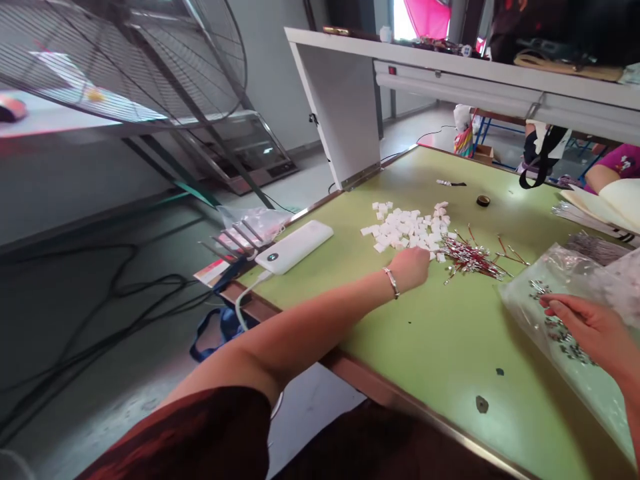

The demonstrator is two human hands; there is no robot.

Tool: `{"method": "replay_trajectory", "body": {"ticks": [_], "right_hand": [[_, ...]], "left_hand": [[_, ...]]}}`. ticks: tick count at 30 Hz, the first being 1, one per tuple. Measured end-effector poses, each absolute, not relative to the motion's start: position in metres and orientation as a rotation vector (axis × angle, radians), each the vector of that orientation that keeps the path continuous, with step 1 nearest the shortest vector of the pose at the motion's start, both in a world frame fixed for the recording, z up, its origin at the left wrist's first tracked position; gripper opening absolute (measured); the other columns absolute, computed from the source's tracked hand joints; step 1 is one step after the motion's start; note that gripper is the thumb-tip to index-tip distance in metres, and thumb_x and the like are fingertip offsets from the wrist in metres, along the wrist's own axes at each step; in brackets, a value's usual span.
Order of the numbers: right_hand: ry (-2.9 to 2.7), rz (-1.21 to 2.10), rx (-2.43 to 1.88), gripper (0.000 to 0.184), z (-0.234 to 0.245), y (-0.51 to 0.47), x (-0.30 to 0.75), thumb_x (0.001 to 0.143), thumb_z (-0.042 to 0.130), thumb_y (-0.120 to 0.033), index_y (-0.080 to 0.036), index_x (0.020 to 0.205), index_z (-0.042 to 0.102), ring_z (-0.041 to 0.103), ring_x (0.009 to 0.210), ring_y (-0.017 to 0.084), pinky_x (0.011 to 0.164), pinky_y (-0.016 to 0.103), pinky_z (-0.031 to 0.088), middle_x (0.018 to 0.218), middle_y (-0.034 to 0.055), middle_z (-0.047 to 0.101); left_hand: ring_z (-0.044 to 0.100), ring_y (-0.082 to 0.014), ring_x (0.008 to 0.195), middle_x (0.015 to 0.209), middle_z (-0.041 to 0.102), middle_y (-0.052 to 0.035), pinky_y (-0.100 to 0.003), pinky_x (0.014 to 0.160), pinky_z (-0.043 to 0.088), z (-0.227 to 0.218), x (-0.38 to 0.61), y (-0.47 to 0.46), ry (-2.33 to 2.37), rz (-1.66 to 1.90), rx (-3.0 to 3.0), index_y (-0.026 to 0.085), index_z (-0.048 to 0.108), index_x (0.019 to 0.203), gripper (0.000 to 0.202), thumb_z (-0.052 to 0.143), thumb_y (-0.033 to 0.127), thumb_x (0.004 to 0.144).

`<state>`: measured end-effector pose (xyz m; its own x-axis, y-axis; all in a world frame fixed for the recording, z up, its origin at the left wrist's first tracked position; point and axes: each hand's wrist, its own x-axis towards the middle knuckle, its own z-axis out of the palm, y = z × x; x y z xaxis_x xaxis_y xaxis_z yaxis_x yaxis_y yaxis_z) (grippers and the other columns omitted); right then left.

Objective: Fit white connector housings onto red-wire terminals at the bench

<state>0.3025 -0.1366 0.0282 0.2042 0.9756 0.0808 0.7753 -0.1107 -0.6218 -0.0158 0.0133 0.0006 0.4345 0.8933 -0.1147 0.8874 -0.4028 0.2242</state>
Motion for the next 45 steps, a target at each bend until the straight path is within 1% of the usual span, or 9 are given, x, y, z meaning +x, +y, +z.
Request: {"method": "replay_trajectory", "body": {"ticks": [4,9,14,19,23,33,36,40,45], "right_hand": [[-1.562,0.437,-1.987,0.041,0.023,-0.149,0.333,0.077,0.055,-0.055,-0.023,0.093,0.074,0.071,0.081,0.026,0.074,0.038,0.055,0.088,0.0075,0.076],[-1.697,0.279,-2.06,0.036,0.01,-0.154,0.362,0.08,0.051,-0.05,-0.025,0.092,0.073,0.069,0.07,0.024,0.063,0.036,0.053,0.078,0.0036,0.075],[-1.974,0.026,-2.275,0.029,-0.005,-0.146,0.353,0.084,0.049,-0.035,-0.023,0.095,0.073,0.066,0.077,0.025,0.065,0.035,0.048,0.097,0.0075,0.073],[-2.113,-0.067,-2.391,0.026,-0.018,-0.135,0.327,0.089,0.043,-0.026,-0.019,0.088,0.068,0.062,0.082,0.024,0.066,0.034,0.042,0.095,0.0103,0.066],[-2.043,-0.144,-2.485,0.022,-0.019,-0.134,0.313,0.089,0.043,-0.024,-0.018,0.085,0.063,0.06,0.081,0.023,0.063,0.032,0.038,0.094,0.0104,0.063],[-1.711,-0.115,-2.379,0.021,-0.012,-0.133,0.315,0.089,0.042,-0.029,-0.018,0.092,0.059,0.058,0.066,0.019,0.06,0.03,0.038,0.076,0.0071,0.066],[-1.538,0.068,-2.206,0.025,-0.009,-0.138,0.306,0.088,0.045,-0.036,-0.018,0.096,0.059,0.057,0.061,0.019,0.057,0.03,0.041,0.072,0.0047,0.065],[-1.463,0.638,-1.83,0.035,-0.007,-0.145,0.268,0.086,0.05,-0.043,-0.019,0.108,0.061,0.052,0.048,0.012,0.049,0.027,0.044,0.078,0.0028,0.066],[-1.348,0.871,-1.626,0.032,-0.005,-0.149,0.23,0.078,0.064,-0.045,-0.02,0.099,0.065,0.065,0.068,0.017,0.064,0.031,0.056,0.08,0.0052,0.07]], "left_hand": [[0.065,-0.0215,0.075,0.079,0.068,-0.0102,-0.028,0.066,0.049,0.005,-0.004,-0.006,1.409,0.04,2.414,0.013,0.066,0.072,0.022,0.052,0.027,0.084],[0.058,-0.0116,0.063,0.069,0.066,-0.0008,-0.021,0.06,0.045,0.004,0.017,-0.021,1.11,0.284,2.235,0.015,0.067,0.075,0.027,0.046,0.026,0.088],[0.06,-0.0136,0.078,0.082,0.068,-0.0012,-0.023,0.073,0.046,0.014,0.017,-0.007,1.076,0.552,2.326,0.017,0.07,0.084,0.02,0.05,0.014,0.083],[0.06,-0.021,0.09,0.096,0.066,-0.0064,-0.029,0.074,0.048,0.006,0.03,-0.013,1.24,0.324,2.498,0.017,0.069,0.092,0.018,0.062,0.031,0.084],[0.056,-0.0244,0.098,0.1,0.062,-0.0128,-0.034,0.082,0.047,-0.014,0.048,-0.025,1.268,0.284,2.595,0.011,0.065,0.092,0.013,0.054,0.018,0.089],[0.049,-0.014,0.07,0.074,0.053,-0.0005,-0.028,0.068,0.044,-0.002,0.028,-0.036,0.867,0.926,2.072,0.018,0.046,0.081,0.012,0.039,0.014,0.091],[0.044,-0.0113,0.058,0.065,0.048,0.0038,-0.023,0.055,0.039,0.001,0.031,-0.05,0.894,0.733,1.805,0.018,0.048,0.087,0.011,0.041,0.024,0.092],[0.049,-0.0115,0.065,0.072,0.056,0.0016,-0.023,0.061,0.042,-0.011,0.042,-0.062,0.864,0.556,1.76,0.016,0.059,0.092,0.017,0.046,0.027,0.09],[0.05,-0.0109,0.063,0.068,0.058,0.002,-0.022,0.062,0.041,-0.022,0.044,-0.065,0.753,0.416,1.891,0.017,0.066,0.085,0.028,0.044,0.032,0.092]]}}
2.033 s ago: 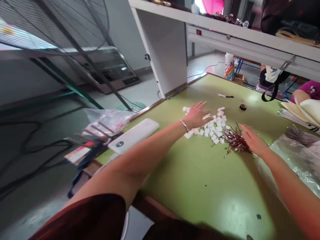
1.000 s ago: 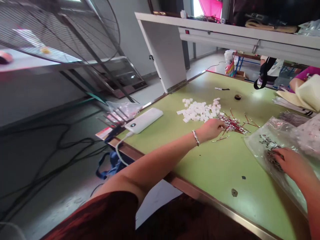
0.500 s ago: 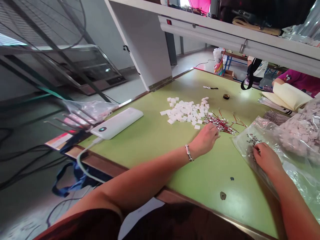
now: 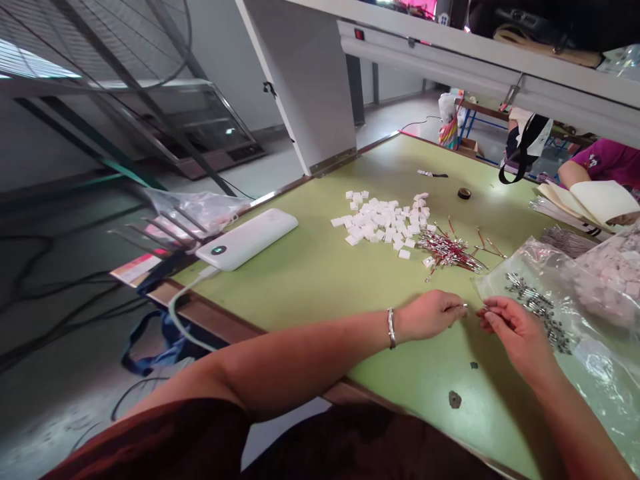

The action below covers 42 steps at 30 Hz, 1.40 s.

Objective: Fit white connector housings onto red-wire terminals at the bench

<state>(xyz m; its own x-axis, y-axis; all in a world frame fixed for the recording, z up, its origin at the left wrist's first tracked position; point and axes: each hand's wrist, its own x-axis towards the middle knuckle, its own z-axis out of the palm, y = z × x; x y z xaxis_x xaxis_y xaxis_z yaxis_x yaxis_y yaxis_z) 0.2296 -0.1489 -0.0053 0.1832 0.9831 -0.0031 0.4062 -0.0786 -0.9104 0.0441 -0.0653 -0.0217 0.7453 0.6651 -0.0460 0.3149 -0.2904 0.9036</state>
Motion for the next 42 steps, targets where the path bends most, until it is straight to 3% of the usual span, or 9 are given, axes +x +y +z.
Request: {"method": "replay_trajectory", "body": {"ticks": [3,8,13,20,25,30,33,37,42], "right_hand": [[-1.296,0.886,-1.631,0.03,-0.008,-0.149,0.221,0.077,0.064,-0.047,-0.019,0.087,0.069,0.066,0.071,0.019,0.062,0.031,0.057,0.077,0.0061,0.071],[-1.275,0.84,-1.707,0.032,-0.014,-0.148,0.21,0.076,0.063,-0.049,-0.018,0.082,0.071,0.058,0.052,0.015,0.043,0.025,0.048,0.064,0.0034,0.066],[-1.482,0.865,-1.761,0.027,-0.013,-0.148,0.215,0.08,0.059,-0.044,-0.019,0.071,0.067,0.049,0.043,0.011,0.042,0.022,0.041,0.049,-0.0028,0.054],[-1.473,1.179,-1.809,0.03,-0.016,-0.154,0.214,0.084,0.053,-0.042,-0.02,0.064,0.056,0.042,0.036,0.009,0.038,0.022,0.034,0.049,-0.0042,0.056],[-1.717,0.828,-1.743,0.029,-0.017,-0.152,0.21,0.086,0.053,-0.041,-0.021,0.071,0.068,0.06,0.057,0.015,0.056,0.026,0.046,0.061,0.0006,0.066],[-1.986,0.667,-1.725,0.027,-0.003,-0.153,0.224,0.09,0.05,-0.04,-0.026,0.091,0.074,0.067,0.08,0.019,0.076,0.031,0.049,0.088,0.0024,0.074],[-1.85,0.402,-1.981,0.031,0.007,-0.154,0.257,0.091,0.046,-0.041,-0.026,0.09,0.073,0.067,0.079,0.02,0.072,0.032,0.049,0.09,0.0031,0.075],[-1.734,0.064,-2.425,0.021,0.003,-0.149,0.299,0.082,0.056,-0.04,-0.024,0.081,0.07,0.062,0.067,0.021,0.057,0.031,0.042,0.083,0.0039,0.07],[-1.904,-0.186,-2.515,0.022,-0.014,-0.138,0.295,0.087,0.047,-0.03,-0.022,0.076,0.064,0.06,0.07,0.02,0.051,0.03,0.033,0.09,0.0083,0.066]], "left_hand": [[0.051,-0.0106,0.065,0.069,0.058,0.0021,-0.021,0.062,0.04,-0.02,0.042,-0.066,0.692,0.359,1.98,0.017,0.066,0.082,0.029,0.044,0.032,0.093],[0.052,-0.0104,0.068,0.072,0.061,0.0017,-0.02,0.062,0.04,-0.018,0.04,-0.066,0.669,0.371,2.055,0.017,0.063,0.079,0.033,0.04,0.032,0.097],[0.056,-0.0117,0.07,0.077,0.064,0.0005,-0.021,0.065,0.042,-0.023,0.037,-0.063,0.625,0.329,2.303,0.018,0.061,0.08,0.029,0.04,0.027,0.097],[0.059,-0.0158,0.066,0.08,0.068,-0.0018,-0.026,0.052,0.037,-0.025,0.038,-0.067,0.42,0.158,2.832,0.02,0.062,0.087,0.013,0.05,0.022,0.092],[0.059,-0.0181,0.078,0.081,0.067,-0.0046,-0.028,0.071,0.044,-0.006,0.026,-0.04,0.349,0.324,2.816,0.019,0.066,0.086,0.024,0.051,0.037,0.094],[0.054,-0.0169,0.079,0.088,0.061,-0.006,-0.027,0.068,0.04,-0.01,0.002,0.005,0.642,0.297,2.854,0.018,0.066,0.101,0.034,0.04,0.001,0.086],[0.053,-0.0165,0.081,0.092,0.06,-0.0064,-0.027,0.069,0.039,-0.018,0.001,0.015,0.541,0.247,2.874,0.016,0.064,0.099,0.038,0.038,-0.006,0.081],[0.051,-0.0158,0.078,0.086,0.058,-0.0048,-0.026,0.069,0.04,-0.024,0.014,0.009,0.515,0.289,2.828,0.016,0.062,0.088,0.023,0.042,0.004,0.089],[0.051,-0.0186,0.086,0.088,0.058,-0.007,-0.03,0.077,0.043,-0.034,0.038,-0.009,0.408,0.35,2.838,0.016,0.06,0.084,0.017,0.046,0.013,0.093]]}}
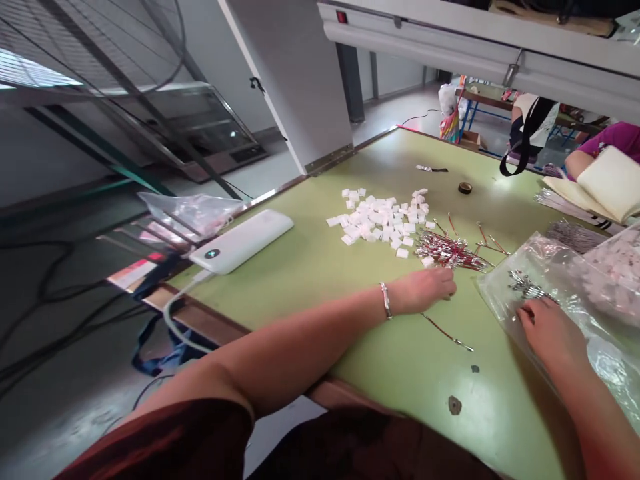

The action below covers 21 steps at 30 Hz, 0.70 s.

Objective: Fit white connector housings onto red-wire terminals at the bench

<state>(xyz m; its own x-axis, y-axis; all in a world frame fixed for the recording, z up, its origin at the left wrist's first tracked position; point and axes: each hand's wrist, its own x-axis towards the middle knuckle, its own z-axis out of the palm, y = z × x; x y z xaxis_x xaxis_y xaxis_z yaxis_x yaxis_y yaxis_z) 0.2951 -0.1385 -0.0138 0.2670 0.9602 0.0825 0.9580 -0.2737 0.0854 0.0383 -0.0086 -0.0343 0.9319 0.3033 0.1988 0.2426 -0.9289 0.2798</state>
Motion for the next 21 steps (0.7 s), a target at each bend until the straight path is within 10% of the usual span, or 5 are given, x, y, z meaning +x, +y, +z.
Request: {"method": "replay_trajectory", "body": {"ticks": [6,13,21], "right_hand": [[1.914,0.255,2.704,0.022,-0.009,-0.139,0.286,0.087,0.043,-0.033,-0.022,0.08,0.061,0.056,0.06,0.02,0.052,0.031,0.033,0.075,0.0074,0.066],[2.176,-0.334,2.988,0.027,-0.005,-0.148,0.27,0.085,0.047,-0.047,-0.024,0.089,0.059,0.059,0.06,0.019,0.059,0.031,0.044,0.069,0.0027,0.065],[2.49,-0.911,2.815,0.03,-0.01,-0.15,0.219,0.089,0.049,-0.046,-0.021,0.091,0.066,0.06,0.061,0.017,0.058,0.028,0.048,0.07,0.0027,0.066]], "left_hand": [[0.054,-0.0168,0.093,0.095,0.059,-0.007,-0.032,0.086,0.047,-0.023,0.037,-0.02,0.473,0.694,2.3,0.016,0.055,0.086,0.013,0.045,0.017,0.094],[0.051,-0.0099,0.064,0.07,0.053,0.0017,-0.024,0.063,0.046,-0.008,0.022,-0.012,0.696,1.06,1.643,0.019,0.048,0.093,0.012,0.038,0.026,0.097],[0.059,-0.0171,0.088,0.094,0.067,-0.0058,-0.032,0.084,0.049,-0.021,0.042,-0.046,0.748,0.535,2.203,0.017,0.065,0.094,0.024,0.042,0.022,0.096]]}}
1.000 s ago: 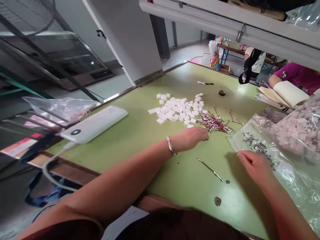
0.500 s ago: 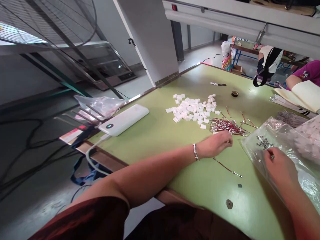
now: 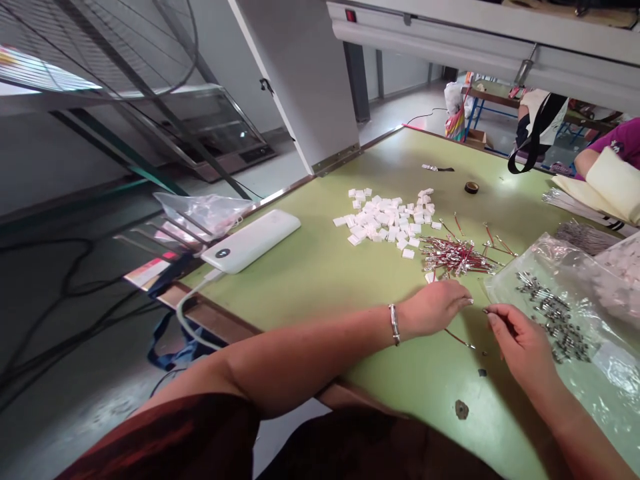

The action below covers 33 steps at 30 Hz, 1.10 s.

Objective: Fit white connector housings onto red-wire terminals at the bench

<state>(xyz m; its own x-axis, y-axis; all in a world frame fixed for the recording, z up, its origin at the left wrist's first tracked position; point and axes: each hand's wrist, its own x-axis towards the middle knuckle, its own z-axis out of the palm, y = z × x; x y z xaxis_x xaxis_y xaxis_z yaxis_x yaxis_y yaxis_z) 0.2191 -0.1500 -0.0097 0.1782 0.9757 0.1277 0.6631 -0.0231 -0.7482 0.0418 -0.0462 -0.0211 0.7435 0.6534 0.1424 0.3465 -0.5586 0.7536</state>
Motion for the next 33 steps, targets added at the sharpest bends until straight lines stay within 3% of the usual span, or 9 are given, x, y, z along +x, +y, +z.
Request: {"method": "replay_trajectory", "body": {"ticks": [5,14,16,20,22,25,27,31,33], "right_hand": [[-1.464,0.67,-1.735,0.034,-0.016,-0.146,0.209,0.089,0.049,-0.05,-0.02,0.088,0.066,0.05,0.043,0.012,0.044,0.024,0.043,0.06,-0.0007,0.06],[-1.472,0.593,-1.757,0.03,-0.012,-0.145,0.213,0.088,0.05,-0.045,-0.02,0.087,0.066,0.051,0.046,0.013,0.049,0.025,0.044,0.058,-0.0011,0.059],[-1.507,0.653,-1.702,0.028,-0.009,-0.146,0.212,0.088,0.051,-0.044,-0.02,0.086,0.066,0.054,0.051,0.013,0.051,0.025,0.045,0.068,0.0016,0.064],[-1.59,0.817,-1.563,0.024,-0.005,-0.148,0.205,0.088,0.053,-0.041,-0.021,0.084,0.066,0.062,0.071,0.016,0.06,0.026,0.05,0.109,0.0086,0.068],[-1.626,0.885,-1.515,0.023,-0.003,-0.149,0.201,0.088,0.053,-0.039,-0.021,0.083,0.066,0.064,0.078,0.017,0.065,0.027,0.051,0.107,0.0082,0.069],[-1.653,0.887,-1.535,0.025,-0.001,-0.15,0.2,0.089,0.051,-0.04,-0.02,0.082,0.065,0.06,0.066,0.016,0.059,0.026,0.048,0.076,0.0038,0.067],[-1.625,0.829,-1.604,0.026,-0.001,-0.149,0.204,0.089,0.05,-0.041,-0.019,0.083,0.063,0.054,0.054,0.013,0.051,0.024,0.043,0.064,0.0006,0.061],[-1.785,0.619,-1.61,0.019,-0.006,-0.145,0.211,0.089,0.05,-0.034,-0.02,0.084,0.062,0.059,0.066,0.016,0.062,0.027,0.048,0.077,0.0037,0.066],[-1.896,0.561,-1.536,0.016,-0.009,-0.145,0.211,0.089,0.048,-0.029,-0.02,0.087,0.062,0.062,0.075,0.018,0.068,0.03,0.049,0.084,0.0053,0.068]], "left_hand": [[0.06,-0.015,0.081,0.086,0.068,-0.0038,-0.026,0.078,0.048,-0.021,0.041,-0.048,0.663,0.535,2.195,0.017,0.068,0.09,0.02,0.049,0.022,0.093],[0.058,-0.0108,0.065,0.072,0.066,-0.0006,-0.025,0.066,0.048,-0.014,0.041,-0.047,0.695,0.581,1.753,0.016,0.062,0.081,0.014,0.052,0.021,0.09],[0.063,-0.011,0.069,0.077,0.069,-0.0023,-0.027,0.07,0.05,-0.008,0.039,-0.044,0.633,0.698,1.497,0.016,0.057,0.084,0.009,0.052,0.02,0.09],[0.068,-0.0133,0.087,0.085,0.072,-0.0046,-0.03,0.083,0.05,-0.002,0.036,-0.046,0.481,0.87,1.237,0.017,0.052,0.087,0.006,0.057,0.019,0.089],[0.068,-0.0141,0.087,0.084,0.072,-0.0044,-0.031,0.082,0.051,-0.005,0.037,-0.049,0.445,0.842,1.222,0.017,0.051,0.087,0.009,0.058,0.021,0.089],[0.067,-0.017,0.091,0.094,0.071,-0.009,-0.035,0.084,0.053,-0.009,0.037,-0.05,0.5,0.837,1.351,0.016,0.052,0.09,0.011,0.056,0.025,0.09],[0.063,-0.0214,0.104,0.113,0.065,-0.0152,-0.039,0.09,0.051,-0.008,0.034,-0.048,0.651,1.008,1.584,0.014,0.053,0.101,0.017,0.056,0.026,0.089],[0.042,-0.0257,0.132,0.14,0.047,-0.015,-0.047,0.11,0.034,-0.001,0.027,-0.045,0.474,1.134,2.368,0.017,0.043,0.131,0.041,0.046,0.014,0.09],[0.051,-0.024,0.122,0.13,0.056,-0.0128,-0.046,0.109,0.034,-0.001,0.028,-0.05,0.224,0.812,2.672,0.019,0.039,0.137,0.049,0.042,0.009,0.089]]}}
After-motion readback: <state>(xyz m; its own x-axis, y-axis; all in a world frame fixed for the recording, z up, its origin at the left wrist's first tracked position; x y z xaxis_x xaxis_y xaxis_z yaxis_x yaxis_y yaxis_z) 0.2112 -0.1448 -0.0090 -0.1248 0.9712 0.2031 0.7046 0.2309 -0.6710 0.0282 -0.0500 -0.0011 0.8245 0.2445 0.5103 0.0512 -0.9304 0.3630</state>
